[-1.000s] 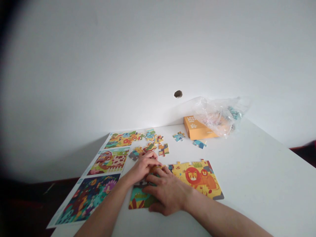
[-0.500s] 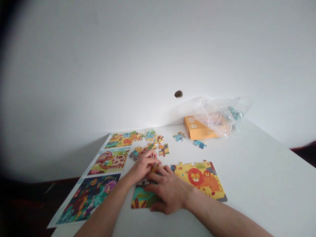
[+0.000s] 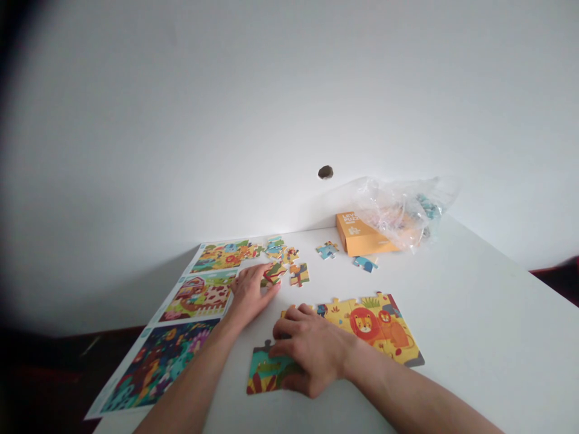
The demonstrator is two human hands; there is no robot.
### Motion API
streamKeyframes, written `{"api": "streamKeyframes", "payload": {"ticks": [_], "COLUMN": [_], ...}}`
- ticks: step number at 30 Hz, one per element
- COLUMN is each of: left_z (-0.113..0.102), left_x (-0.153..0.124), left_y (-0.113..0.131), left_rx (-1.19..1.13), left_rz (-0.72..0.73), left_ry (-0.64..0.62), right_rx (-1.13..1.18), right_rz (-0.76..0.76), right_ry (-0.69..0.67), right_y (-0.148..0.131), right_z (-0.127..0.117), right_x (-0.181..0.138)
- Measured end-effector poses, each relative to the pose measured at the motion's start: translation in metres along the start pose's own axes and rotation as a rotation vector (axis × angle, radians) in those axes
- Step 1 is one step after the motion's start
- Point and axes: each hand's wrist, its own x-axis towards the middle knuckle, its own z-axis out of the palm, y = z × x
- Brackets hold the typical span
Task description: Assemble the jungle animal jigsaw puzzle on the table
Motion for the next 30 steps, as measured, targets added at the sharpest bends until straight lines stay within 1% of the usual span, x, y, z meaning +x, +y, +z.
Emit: {"api": "streamKeyframes", "payload": {"ticks": [4,6,8,12,15,18,20,22,25,28,30], "left_z": [0.001,0.002,0.002,0.004,0.006,0.006,0.005,0.003,0.004,0.006,0.006], "left_x": [0.003,0.004,0.004,0.004,0.004,0.003,0.002,-0.001,-0.007,-0.011,-0.011], "left_y": [0.001,0.0,-0.001,-0.003,-0.004,-0.001,0.003,0.007,0.013,0.017,0.018], "left_rx": [0.024,0.035,0.033,0.008,-0.092,-0.247,-0.341,-0.427,-0.513,-0.55,-0.535], "left_rz": [-0.064,-0.073,-0.057,0.013,0.106,0.183,0.258,0.359,0.458,0.487,0.484], "left_ry": [0.029,0.045,0.058,0.139,0.194,0.26,0.262,0.209,0.1,0.02,0.021], "right_rx": [0.009,0.012,0.011,-0.002,-0.016,-0.002,0.0,-0.006,0.035,0.118,0.134], "right_rz": [-0.049,-0.062,-0.064,-0.022,0.105,0.3,0.423,0.497,0.495,0.437,0.452], "right_ry": [0.04,0.074,0.116,0.231,0.416,0.656,0.754,0.777,0.723,0.66,0.658], "right_y": [0.006,0.007,0.008,0.007,0.01,0.02,0.027,0.034,0.04,0.041,0.043], "right_z": [0.008,0.011,0.011,0.009,0.007,0.004,0.002,0.003,0.007,0.012,0.014], "right_x": [-0.001,-0.001,-0.001,0.001,0.0,-0.002,-0.005,-0.006,-0.006,-0.004,-0.003]}}
